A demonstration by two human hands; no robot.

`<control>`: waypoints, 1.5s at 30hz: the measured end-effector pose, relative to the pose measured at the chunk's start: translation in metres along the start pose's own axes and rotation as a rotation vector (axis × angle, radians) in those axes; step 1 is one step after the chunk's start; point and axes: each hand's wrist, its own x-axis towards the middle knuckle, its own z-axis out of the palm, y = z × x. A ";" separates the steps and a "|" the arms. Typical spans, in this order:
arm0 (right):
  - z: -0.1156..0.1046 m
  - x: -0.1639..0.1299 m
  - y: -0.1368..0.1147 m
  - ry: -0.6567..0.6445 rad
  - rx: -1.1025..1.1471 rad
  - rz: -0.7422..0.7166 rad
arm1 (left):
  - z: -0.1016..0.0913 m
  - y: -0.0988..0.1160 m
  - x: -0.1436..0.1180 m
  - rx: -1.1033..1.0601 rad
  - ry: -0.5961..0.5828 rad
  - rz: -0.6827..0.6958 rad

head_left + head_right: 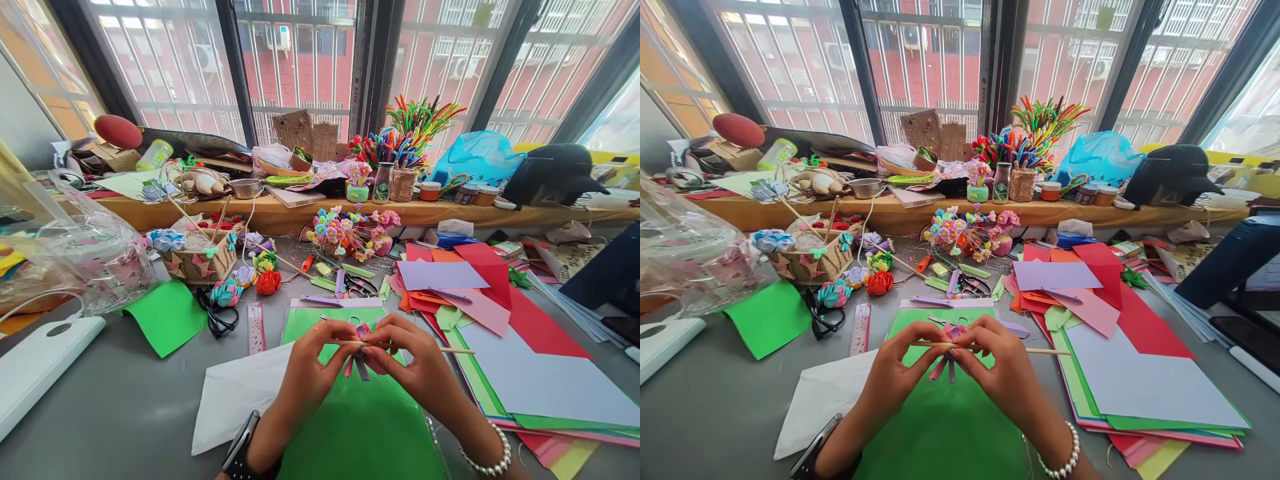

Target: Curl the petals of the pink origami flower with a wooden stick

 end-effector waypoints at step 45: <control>-0.001 -0.002 -0.004 0.153 -0.058 -0.066 | 0.007 -0.022 0.003 -0.536 0.016 -0.353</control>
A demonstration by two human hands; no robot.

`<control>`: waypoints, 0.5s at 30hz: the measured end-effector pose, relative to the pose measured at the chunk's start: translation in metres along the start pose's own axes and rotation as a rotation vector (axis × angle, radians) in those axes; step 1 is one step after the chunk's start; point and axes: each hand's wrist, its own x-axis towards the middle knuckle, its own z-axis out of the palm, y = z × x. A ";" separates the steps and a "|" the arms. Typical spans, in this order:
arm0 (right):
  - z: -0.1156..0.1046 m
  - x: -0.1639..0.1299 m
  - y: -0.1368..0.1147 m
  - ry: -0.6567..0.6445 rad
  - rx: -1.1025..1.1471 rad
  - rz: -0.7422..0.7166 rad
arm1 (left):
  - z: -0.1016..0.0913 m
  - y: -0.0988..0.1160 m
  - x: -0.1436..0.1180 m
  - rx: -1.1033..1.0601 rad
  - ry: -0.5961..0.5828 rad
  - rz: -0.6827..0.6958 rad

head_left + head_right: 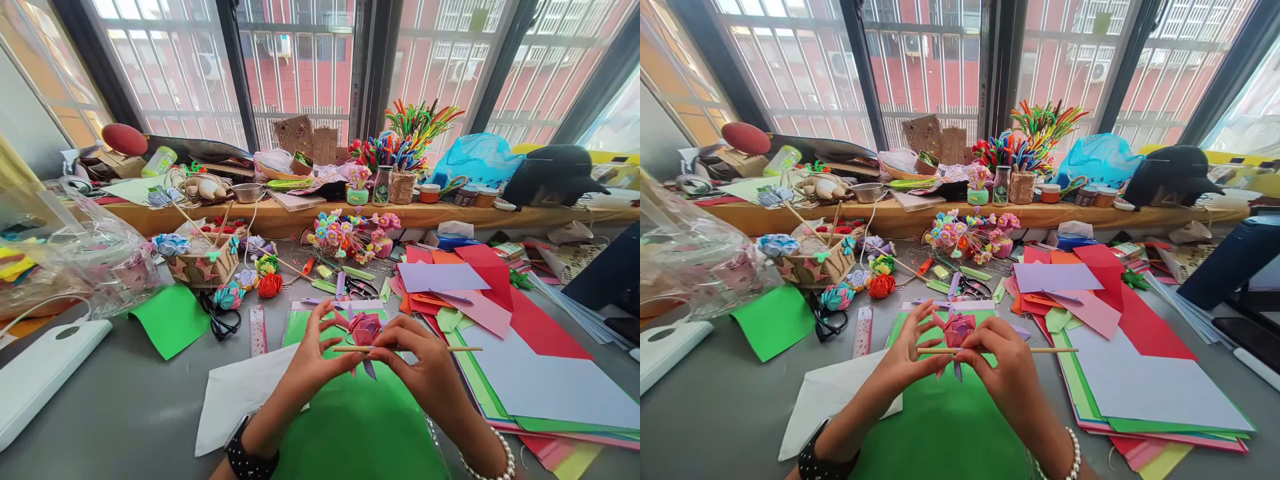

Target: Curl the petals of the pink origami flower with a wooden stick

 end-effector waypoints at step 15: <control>0.009 -0.004 -0.007 0.111 -0.036 -0.180 | 0.008 0.013 -0.003 -0.444 -0.344 -0.060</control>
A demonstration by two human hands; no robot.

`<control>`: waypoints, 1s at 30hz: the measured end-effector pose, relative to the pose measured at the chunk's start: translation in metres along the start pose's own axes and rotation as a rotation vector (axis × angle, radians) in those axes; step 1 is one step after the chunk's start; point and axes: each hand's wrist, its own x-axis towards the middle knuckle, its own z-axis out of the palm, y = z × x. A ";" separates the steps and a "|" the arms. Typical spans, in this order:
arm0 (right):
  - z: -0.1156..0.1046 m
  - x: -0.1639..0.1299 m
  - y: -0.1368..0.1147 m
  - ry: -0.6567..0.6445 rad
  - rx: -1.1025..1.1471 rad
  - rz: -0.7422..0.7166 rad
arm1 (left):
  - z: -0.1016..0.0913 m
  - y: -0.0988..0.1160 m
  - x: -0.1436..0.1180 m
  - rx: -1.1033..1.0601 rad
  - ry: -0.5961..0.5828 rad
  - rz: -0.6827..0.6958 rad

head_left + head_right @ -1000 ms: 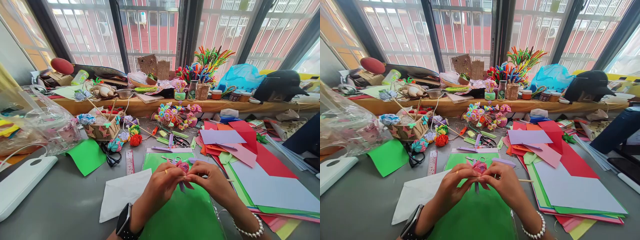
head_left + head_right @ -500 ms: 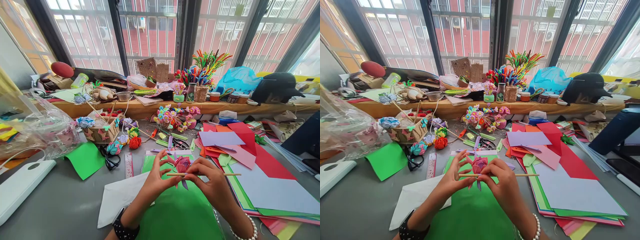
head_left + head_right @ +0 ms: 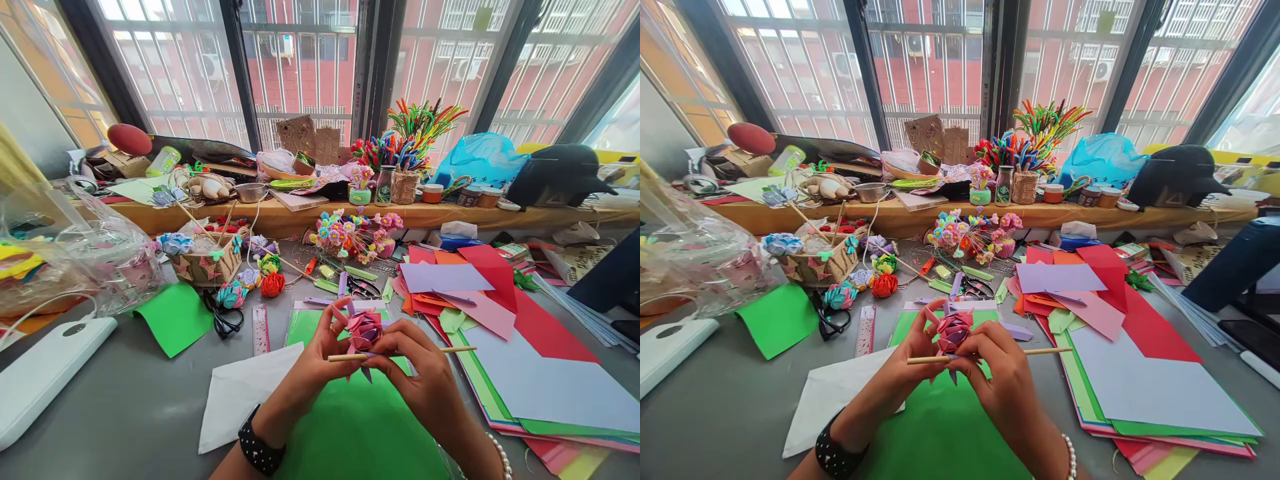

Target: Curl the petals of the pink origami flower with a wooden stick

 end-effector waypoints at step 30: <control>0.005 -0.003 -0.002 -0.031 0.033 0.137 | -0.003 -0.011 0.001 0.061 -0.051 0.156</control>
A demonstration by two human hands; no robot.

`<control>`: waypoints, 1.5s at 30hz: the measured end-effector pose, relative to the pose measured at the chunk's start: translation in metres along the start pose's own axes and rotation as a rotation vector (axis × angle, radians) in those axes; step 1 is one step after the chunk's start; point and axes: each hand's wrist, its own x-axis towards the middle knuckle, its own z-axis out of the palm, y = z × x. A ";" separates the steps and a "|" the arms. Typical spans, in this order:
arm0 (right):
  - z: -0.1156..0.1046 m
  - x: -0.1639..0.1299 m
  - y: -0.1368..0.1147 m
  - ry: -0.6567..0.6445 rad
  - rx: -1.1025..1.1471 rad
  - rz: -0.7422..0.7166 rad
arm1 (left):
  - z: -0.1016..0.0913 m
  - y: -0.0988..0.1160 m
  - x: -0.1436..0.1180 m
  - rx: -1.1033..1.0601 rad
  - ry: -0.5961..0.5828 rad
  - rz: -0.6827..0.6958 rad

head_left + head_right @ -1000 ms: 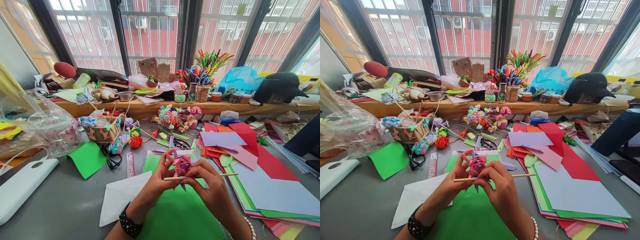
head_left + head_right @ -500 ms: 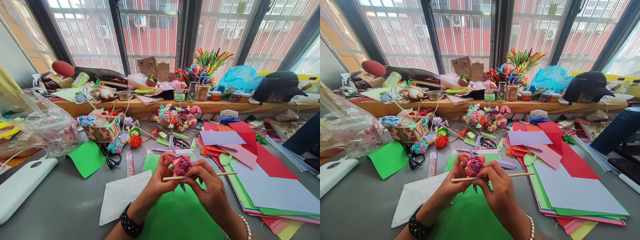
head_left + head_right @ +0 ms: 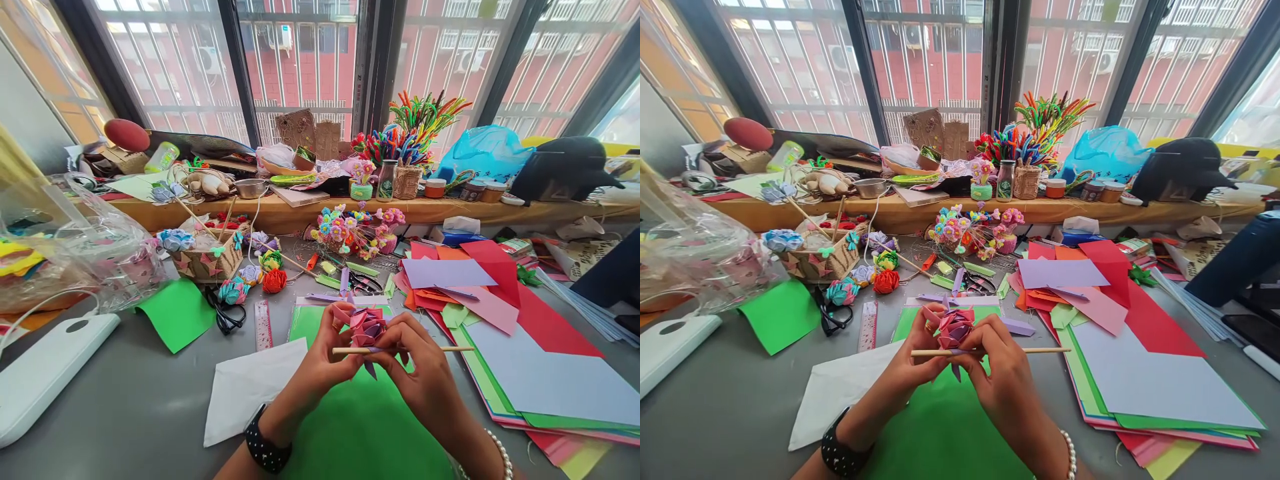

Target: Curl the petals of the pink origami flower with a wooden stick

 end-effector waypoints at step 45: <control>-0.003 0.000 -0.005 0.068 -0.069 -0.177 | 0.003 0.003 -0.002 0.112 -0.032 0.044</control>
